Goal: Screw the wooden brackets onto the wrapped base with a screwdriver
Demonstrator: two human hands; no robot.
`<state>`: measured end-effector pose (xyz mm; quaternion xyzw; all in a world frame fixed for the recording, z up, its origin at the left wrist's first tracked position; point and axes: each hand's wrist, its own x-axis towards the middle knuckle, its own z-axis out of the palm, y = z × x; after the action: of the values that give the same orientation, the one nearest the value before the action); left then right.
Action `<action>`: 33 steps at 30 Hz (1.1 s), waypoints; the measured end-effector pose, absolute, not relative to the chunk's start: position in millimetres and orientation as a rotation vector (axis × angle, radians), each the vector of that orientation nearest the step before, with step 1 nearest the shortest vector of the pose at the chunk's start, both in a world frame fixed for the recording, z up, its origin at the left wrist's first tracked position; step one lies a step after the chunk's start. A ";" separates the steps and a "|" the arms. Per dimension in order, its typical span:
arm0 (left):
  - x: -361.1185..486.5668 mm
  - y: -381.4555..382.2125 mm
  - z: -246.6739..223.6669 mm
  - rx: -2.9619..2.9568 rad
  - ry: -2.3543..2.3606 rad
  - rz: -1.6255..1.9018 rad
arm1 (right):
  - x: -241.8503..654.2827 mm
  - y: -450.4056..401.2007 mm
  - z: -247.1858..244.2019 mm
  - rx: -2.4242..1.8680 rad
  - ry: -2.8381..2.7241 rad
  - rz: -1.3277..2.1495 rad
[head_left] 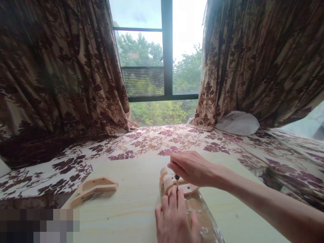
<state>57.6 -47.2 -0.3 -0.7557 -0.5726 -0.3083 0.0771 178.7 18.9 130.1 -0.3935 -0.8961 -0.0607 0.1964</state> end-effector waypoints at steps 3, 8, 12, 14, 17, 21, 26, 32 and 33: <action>55.1 -51.0 -8.0 -2.234 -1.681 -0.896 | 181.5 10.0 129.3 -1.100 -2.489 -0.097; 54.3 -53.7 -10.6 -2.205 -1.675 -0.891 | 181.5 3.7 128.3 -1.144 -2.433 -0.034; 54.1 -54.9 -7.3 -2.230 -1.675 -0.912 | 181.7 3.7 124.6 -1.141 -2.397 -0.008; 53.4 -55.6 -5.9 -2.241 -1.685 -0.931 | 183.8 5.0 120.9 -1.123 -2.365 0.035; 51.5 -56.0 -4.3 -2.272 -1.692 -0.951 | 189.3 8.7 116.7 -1.091 -2.306 0.131; 49.5 -54.6 -3.0 -2.321 -1.676 -0.970 | 196.0 12.1 128.5 -1.161 -2.371 0.086; 50.0 -53.2 -4.9 -2.309 -1.701 -0.970 | 193.4 11.8 161.1 -1.328 -2.745 -0.011; 50.6 -53.7 -7.9 -2.305 -1.679 -1.040 | 176.4 29.0 165.6 -1.406 -2.818 0.094; 50.8 -54.0 -7.9 -2.301 -1.678 -1.047 | 173.8 31.9 164.7 -1.433 -2.813 0.103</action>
<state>50.8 -54.0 -7.9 -0.7572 -0.5523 -0.3445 0.0538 173.8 31.9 164.7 -0.4536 -0.8906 0.0326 -0.0084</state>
